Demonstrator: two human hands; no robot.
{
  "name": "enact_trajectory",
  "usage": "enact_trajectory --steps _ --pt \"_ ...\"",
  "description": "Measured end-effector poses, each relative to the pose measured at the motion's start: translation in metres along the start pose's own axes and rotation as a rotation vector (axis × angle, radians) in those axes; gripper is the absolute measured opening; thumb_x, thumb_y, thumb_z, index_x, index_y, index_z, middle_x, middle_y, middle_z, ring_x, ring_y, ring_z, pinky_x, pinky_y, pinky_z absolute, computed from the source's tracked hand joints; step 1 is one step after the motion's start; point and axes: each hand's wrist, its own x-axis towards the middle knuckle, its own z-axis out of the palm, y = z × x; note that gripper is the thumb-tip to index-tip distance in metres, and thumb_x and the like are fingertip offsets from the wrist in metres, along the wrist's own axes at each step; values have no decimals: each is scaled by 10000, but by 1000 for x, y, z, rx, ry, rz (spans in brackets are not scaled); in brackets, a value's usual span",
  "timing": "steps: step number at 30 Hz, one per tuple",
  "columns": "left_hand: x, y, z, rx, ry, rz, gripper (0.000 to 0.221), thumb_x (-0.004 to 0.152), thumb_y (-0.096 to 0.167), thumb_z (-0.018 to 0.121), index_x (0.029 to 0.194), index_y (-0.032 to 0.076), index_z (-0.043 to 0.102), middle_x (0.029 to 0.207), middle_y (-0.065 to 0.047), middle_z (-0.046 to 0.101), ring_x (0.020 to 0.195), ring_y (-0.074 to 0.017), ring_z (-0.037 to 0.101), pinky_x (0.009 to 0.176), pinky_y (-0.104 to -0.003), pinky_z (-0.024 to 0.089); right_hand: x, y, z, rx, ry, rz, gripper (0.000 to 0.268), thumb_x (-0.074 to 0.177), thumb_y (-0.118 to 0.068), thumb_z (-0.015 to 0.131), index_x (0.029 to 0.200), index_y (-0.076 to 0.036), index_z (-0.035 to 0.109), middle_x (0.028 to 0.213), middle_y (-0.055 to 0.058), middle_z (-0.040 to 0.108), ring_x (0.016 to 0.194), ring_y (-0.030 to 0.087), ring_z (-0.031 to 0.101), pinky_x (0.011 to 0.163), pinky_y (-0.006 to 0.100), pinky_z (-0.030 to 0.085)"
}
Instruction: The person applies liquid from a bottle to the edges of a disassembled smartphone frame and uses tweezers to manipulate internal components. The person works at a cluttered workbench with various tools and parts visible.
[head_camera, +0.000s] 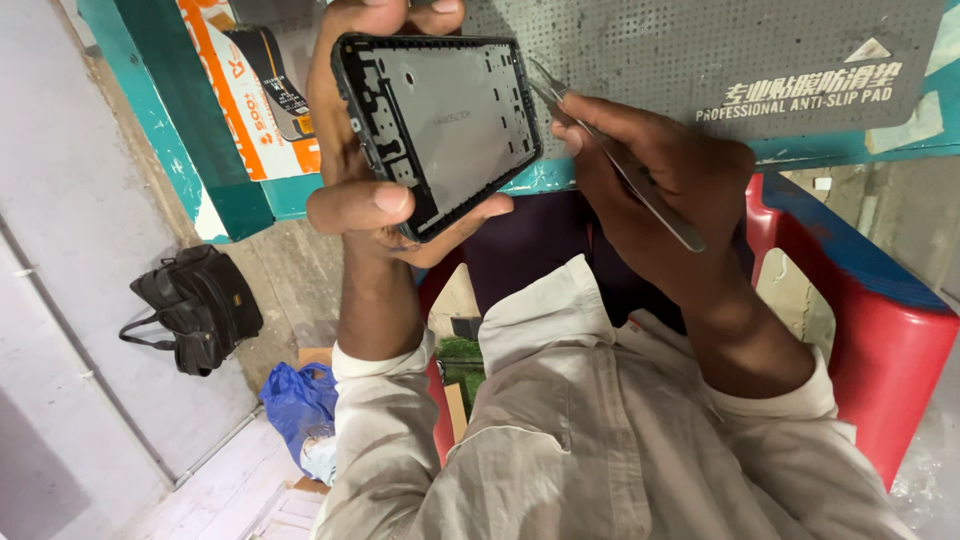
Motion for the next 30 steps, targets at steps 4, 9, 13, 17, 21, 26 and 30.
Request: enact_trajectory --steps 4,9,13,17,21,26,30 --pt "2 2 -4 58 -27 11 779 772 154 966 1320 392 466 1492 -185 391 1265 -383 554 1068 -542 545 -3 3 1 -76 -19 29 147 1119 -64 747 1224 24 694 1046 125 785 892 143 782 733 221 594" --pt "-2 -4 -6 39 -27 43 781 767 167 986 1343 387 506 1485 -183 403 1235 -388 561 1033 -542 551 -5 4 0 -31 -24 67 143 1132 -60 724 1242 24 689 1055 126 787 886 127 786 725 209 595" --pt "-4 -18 -6 -23 24 122 782 741 188 975 1357 326 513 1466 -233 427 1208 -408 579 1024 -559 548 -10 1 7 17 6 99 144 1140 -41 697 1267 26 676 1087 141 781 942 131 790 777 205 612" --pt "-10 -14 -7 10 96 54 749 750 217 915 1355 319 485 1422 -217 429 1208 -399 590 1003 -526 591 -14 -5 18 51 64 142 156 1139 -28 682 1284 27 665 1112 151 780 988 134 786 849 217 615" --pt "-17 -17 -8 -56 146 65 768 739 200 917 1350 321 468 1420 -224 421 1197 -410 599 991 -533 587 -17 -3 22 81 79 186 212 1121 -19 672 1328 26 668 1180 163 781 945 122 771 822 217 610" --pt "-17 -33 -12 -120 161 164 801 718 204 921 1364 302 456 1423 -257 420 1163 -429 614 963 -555 576 -18 -2 21 32 81 110 215 1139 -13 665 1347 35 651 1143 167 767 1012 153 782 861 224 622" --pt "-22 -34 -12 -168 169 148 786 730 171 910 1353 311 453 1448 -247 387 1179 -425 595 945 -535 577 -19 -1 23 -26 76 113 203 1136 0 673 1334 37 657 1127 165 772 1005 167 791 867 236 623"
